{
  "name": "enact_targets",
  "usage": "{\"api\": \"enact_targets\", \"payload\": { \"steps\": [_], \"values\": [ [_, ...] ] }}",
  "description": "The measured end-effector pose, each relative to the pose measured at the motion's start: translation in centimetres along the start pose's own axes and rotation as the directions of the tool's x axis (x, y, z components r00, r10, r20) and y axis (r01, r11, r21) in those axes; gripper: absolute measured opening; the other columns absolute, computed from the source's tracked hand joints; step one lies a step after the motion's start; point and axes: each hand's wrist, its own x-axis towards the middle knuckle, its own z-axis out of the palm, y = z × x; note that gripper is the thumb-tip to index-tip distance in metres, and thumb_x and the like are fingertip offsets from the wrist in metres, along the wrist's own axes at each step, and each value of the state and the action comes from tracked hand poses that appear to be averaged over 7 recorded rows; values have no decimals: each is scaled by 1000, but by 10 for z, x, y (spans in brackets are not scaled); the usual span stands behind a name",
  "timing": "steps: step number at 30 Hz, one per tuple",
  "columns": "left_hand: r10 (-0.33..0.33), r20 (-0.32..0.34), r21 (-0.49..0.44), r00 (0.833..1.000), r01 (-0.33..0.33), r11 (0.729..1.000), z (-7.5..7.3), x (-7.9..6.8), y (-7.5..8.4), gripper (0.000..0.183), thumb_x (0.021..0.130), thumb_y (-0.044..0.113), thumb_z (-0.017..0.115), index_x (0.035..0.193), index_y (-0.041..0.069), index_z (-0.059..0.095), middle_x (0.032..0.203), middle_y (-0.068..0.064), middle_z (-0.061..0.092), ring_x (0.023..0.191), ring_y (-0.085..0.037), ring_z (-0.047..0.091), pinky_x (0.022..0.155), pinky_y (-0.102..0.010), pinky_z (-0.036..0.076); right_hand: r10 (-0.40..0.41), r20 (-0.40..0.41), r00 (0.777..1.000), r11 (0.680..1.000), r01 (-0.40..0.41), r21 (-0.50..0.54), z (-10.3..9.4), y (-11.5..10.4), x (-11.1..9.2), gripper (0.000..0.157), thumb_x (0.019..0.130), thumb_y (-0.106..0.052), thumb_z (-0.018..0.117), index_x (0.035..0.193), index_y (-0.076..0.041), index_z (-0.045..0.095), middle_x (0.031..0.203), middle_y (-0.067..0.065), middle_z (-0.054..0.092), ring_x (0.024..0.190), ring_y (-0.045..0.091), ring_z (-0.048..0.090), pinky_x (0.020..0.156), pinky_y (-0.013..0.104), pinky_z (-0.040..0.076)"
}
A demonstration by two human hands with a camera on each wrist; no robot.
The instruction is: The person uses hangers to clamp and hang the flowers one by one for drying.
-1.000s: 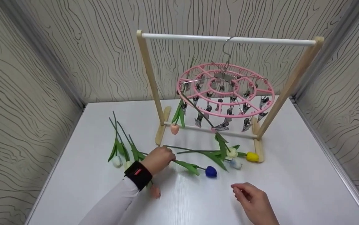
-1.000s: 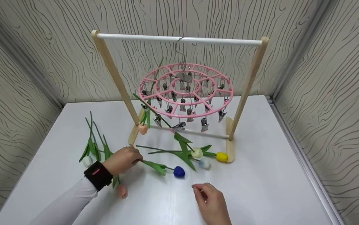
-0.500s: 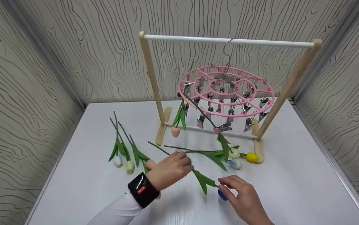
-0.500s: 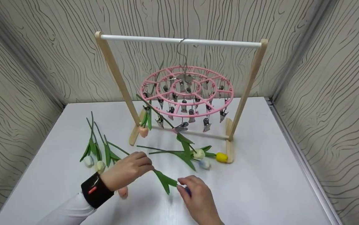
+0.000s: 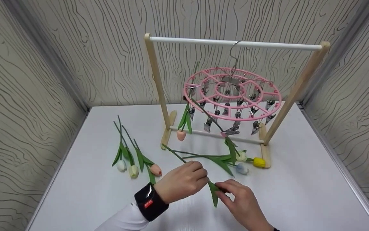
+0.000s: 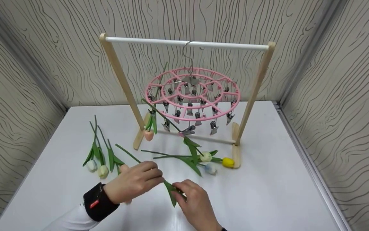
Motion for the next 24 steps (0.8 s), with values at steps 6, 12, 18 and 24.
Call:
{"api": "enact_targets", "payload": {
  "steps": [6,12,18,24],
  "values": [
    [-12,-10,0,1000,12,1000,-7,3,6,11,96,10,76,99,20,78,101,8,72,104,-12,63,103,-22,54,14,-54,998,1000,-14,10,1,-1,-2,14,90,-8,83,99,-18,80,88,-11,75,77,-4,66,67,19,58],
    [-109,-185,-170,977,77,982,-15,-1,17,11,93,17,82,103,21,78,100,8,73,102,-12,65,102,-24,56,202,-104,974,979,-200,36,-6,-2,-4,17,89,-7,84,98,-21,81,90,-15,75,77,-5,66,70,18,58],
    [-551,-104,-585,828,397,707,-10,-13,26,10,91,22,85,99,17,81,92,6,77,92,-10,67,86,-20,56,281,-141,949,960,-275,60,-11,0,-8,16,88,-5,83,99,-17,81,89,-13,76,77,-4,67,72,18,59],
    [-747,221,-803,626,552,225,-4,-19,32,23,100,32,73,115,15,79,107,1,80,100,-12,73,91,-29,61,307,-128,943,949,-293,115,-10,1,-14,18,87,-4,84,99,-17,82,90,-12,77,77,-3,67,72,16,59]
  ]
}}
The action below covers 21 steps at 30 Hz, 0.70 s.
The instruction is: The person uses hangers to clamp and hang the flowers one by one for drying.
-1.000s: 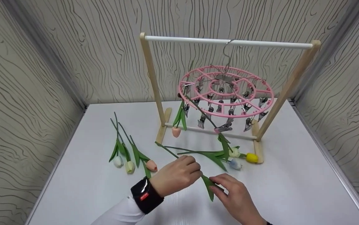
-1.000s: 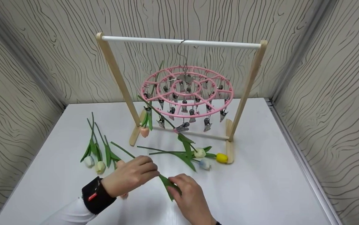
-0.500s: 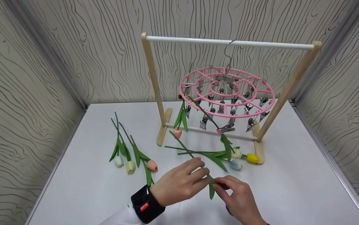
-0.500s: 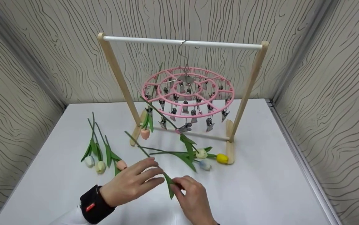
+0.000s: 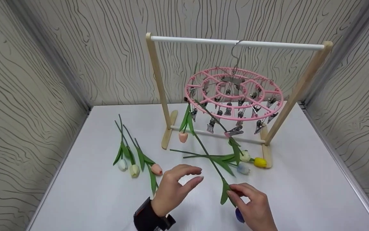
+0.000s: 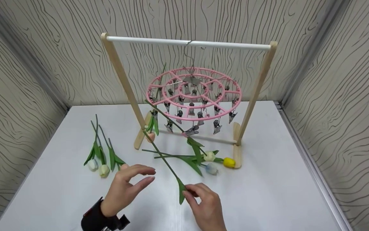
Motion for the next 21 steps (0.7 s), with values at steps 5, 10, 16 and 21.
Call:
{"api": "enact_targets", "payload": {
  "steps": [5,10,16,21],
  "values": [
    [-154,50,-161,987,160,974,6,-1,4,30,100,35,72,122,15,77,115,-3,79,103,-11,72,95,-29,60,45,47,998,999,-45,-1,-2,-1,-3,17,89,-7,83,101,-19,82,90,-11,76,79,-2,68,76,15,59],
    [-243,83,-250,966,257,934,11,0,12,27,99,30,75,121,15,78,114,-5,80,103,-7,73,94,-24,59,11,62,998,1000,-10,-10,-2,-1,-6,21,88,-6,83,98,-24,81,89,-15,75,81,-2,70,78,15,60],
    [-240,53,-293,969,245,924,15,-3,16,23,99,27,75,115,11,78,108,-9,81,98,-9,75,89,-24,60,-219,18,976,975,218,29,2,6,-12,29,83,2,84,97,-22,80,89,-14,75,79,-2,70,72,13,58],
    [-245,38,-317,969,244,916,16,-7,16,19,99,25,75,111,11,79,104,-11,81,93,-9,77,86,-24,61,-364,-8,931,931,364,32,5,13,-13,35,77,8,86,99,-20,80,89,-10,76,80,-1,71,74,7,54]
  ]
}}
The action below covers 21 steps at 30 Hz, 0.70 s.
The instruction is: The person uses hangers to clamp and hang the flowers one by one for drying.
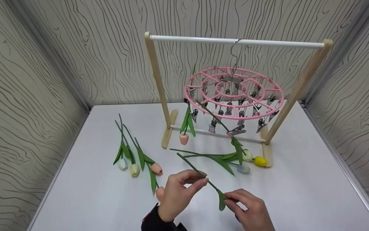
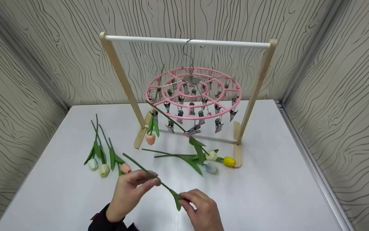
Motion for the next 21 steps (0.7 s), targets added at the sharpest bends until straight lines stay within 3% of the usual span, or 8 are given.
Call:
{"api": "enact_targets", "payload": {
  "steps": [12,16,19,21],
  "values": [
    [-17,26,-10,1000,17,1000,2,-5,-2,20,97,25,77,105,7,78,98,-13,81,87,-6,78,83,-24,63,-55,6,998,998,55,17,1,2,0,38,75,11,86,99,-18,79,89,-10,75,80,-2,70,73,8,54],
    [-35,8,-4,999,35,999,1,-6,-1,18,97,25,77,104,9,79,98,-11,82,87,-6,78,83,-24,62,92,39,995,996,-92,-2,-1,-3,3,28,85,2,83,104,-18,80,92,-10,75,82,-4,69,74,11,57],
    [-49,-10,-3,999,49,999,1,-6,-1,16,97,23,78,103,9,79,98,-10,82,87,-5,77,84,-22,62,244,36,969,968,-242,-60,-5,-8,9,20,93,-7,80,109,-18,80,95,-11,75,86,-5,68,78,14,59],
    [-46,-21,-4,999,46,999,0,-6,-1,15,97,22,77,103,8,79,98,-11,82,87,-5,77,84,-22,62,290,11,957,954,-288,-87,-7,-10,14,20,95,-9,78,113,-16,79,100,-10,76,89,-5,69,82,13,59]
  ]
}}
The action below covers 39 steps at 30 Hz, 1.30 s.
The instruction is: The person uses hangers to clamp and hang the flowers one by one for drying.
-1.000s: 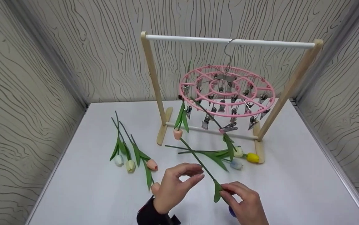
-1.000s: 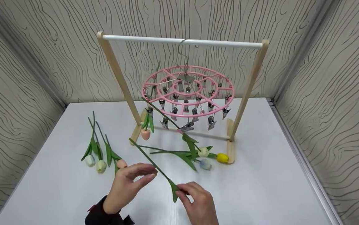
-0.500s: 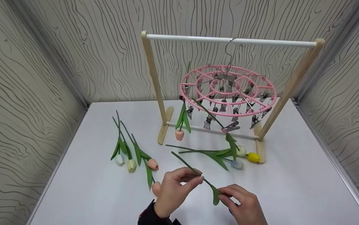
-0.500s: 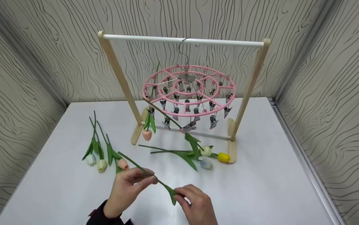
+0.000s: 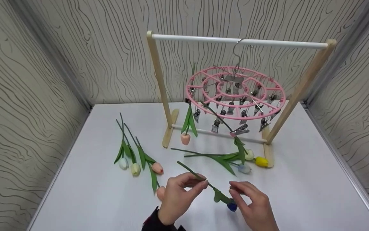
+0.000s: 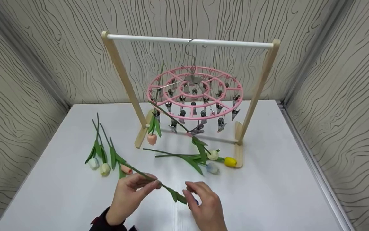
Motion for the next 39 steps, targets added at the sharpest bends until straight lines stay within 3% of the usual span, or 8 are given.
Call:
{"api": "enact_targets", "payload": {
  "steps": [6,10,15,19,23,27,33,39],
  "values": [
    [40,-45,14,998,-39,999,-3,1,0,16,97,23,77,103,8,78,96,-10,82,87,-7,77,82,-23,62,-52,-59,997,999,51,-5,-5,-8,17,24,95,-6,77,119,-7,78,109,-2,79,98,5,75,87,8,55],
    [41,-70,-1,997,-41,999,-6,4,-1,16,97,23,78,103,8,78,97,-11,82,87,-7,78,82,-23,62,-91,-58,994,996,92,17,-8,-19,35,27,97,-5,74,123,-2,75,113,5,79,102,14,76,90,20,61],
    [29,-89,-14,996,-30,999,-9,9,1,17,97,21,78,104,6,78,98,-11,82,87,-8,78,82,-24,63,-15,37,999,993,10,114,-7,-38,62,42,102,-12,70,142,1,63,136,17,72,122,30,72,99,39,60],
    [35,-107,-16,994,-37,999,-11,13,3,18,96,21,78,105,5,78,98,-12,82,87,-9,78,83,-25,63,52,125,991,985,-71,158,-4,-51,82,59,105,-19,67,157,1,45,159,19,54,144,34,57,109,41,52],
    [40,-131,-30,991,-44,999,-13,16,5,16,96,18,78,106,5,78,98,-13,81,87,-10,79,83,-26,63,65,158,985,962,-104,253,1,-58,101,70,107,-19,65,163,2,30,167,21,41,153,37,45,116,42,45],
    [44,-151,-39,988,-51,998,-13,17,5,16,96,16,78,107,3,77,96,-14,81,87,-9,78,83,-26,63,64,179,982,926,-126,357,4,-60,116,74,107,-15,63,166,0,21,169,26,35,155,41,41,120,43,41],
    [50,-163,-79,985,-64,995,-13,21,6,15,97,14,77,106,2,76,96,-17,80,87,-8,78,84,-26,63,49,114,992,920,-89,382,5,-62,128,63,109,-17,60,165,-10,32,164,23,43,152,37,47,123,48,42],
    [57,-183,-164,981,-88,982,-10,28,8,15,96,9,76,106,-3,75,97,-23,79,86,-8,78,85,-29,64,47,18,999,916,-50,399,3,-69,130,53,110,-19,58,161,-13,43,144,18,64,131,20,65,110,22,52]
  ]
}}
